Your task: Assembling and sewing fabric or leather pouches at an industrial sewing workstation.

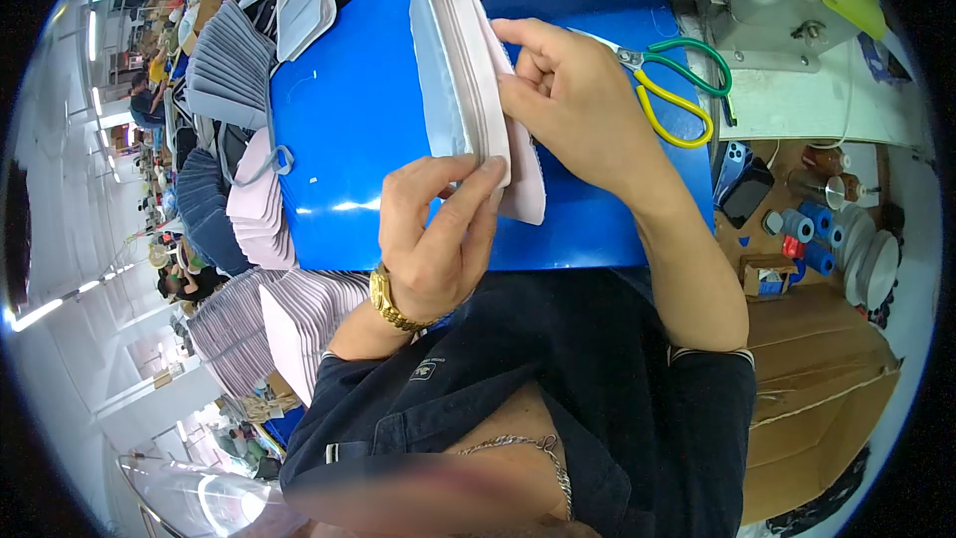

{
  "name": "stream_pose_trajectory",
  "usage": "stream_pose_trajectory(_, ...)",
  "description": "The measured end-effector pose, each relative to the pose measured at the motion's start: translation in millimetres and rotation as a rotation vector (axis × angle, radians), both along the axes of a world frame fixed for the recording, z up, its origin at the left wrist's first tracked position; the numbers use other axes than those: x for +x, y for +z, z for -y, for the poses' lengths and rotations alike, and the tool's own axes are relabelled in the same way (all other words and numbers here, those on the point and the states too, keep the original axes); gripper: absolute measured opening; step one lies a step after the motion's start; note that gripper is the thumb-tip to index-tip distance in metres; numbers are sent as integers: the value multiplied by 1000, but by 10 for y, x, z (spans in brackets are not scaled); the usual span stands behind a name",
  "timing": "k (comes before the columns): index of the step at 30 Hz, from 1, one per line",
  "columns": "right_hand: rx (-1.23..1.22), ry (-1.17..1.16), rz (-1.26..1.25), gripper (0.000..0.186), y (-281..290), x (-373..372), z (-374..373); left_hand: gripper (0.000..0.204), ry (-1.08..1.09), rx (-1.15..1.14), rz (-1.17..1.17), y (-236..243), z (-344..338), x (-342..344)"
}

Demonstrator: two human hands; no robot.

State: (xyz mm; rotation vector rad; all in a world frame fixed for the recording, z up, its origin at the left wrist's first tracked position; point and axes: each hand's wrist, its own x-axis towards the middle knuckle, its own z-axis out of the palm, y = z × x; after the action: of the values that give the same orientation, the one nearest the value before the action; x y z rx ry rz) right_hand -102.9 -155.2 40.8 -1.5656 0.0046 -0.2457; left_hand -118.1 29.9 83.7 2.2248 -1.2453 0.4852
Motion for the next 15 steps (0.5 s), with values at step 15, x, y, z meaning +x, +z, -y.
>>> stream_pose_trajectory(15,287,144,93,42,-105,542,129,25,43,-73,-5,209,316,504)
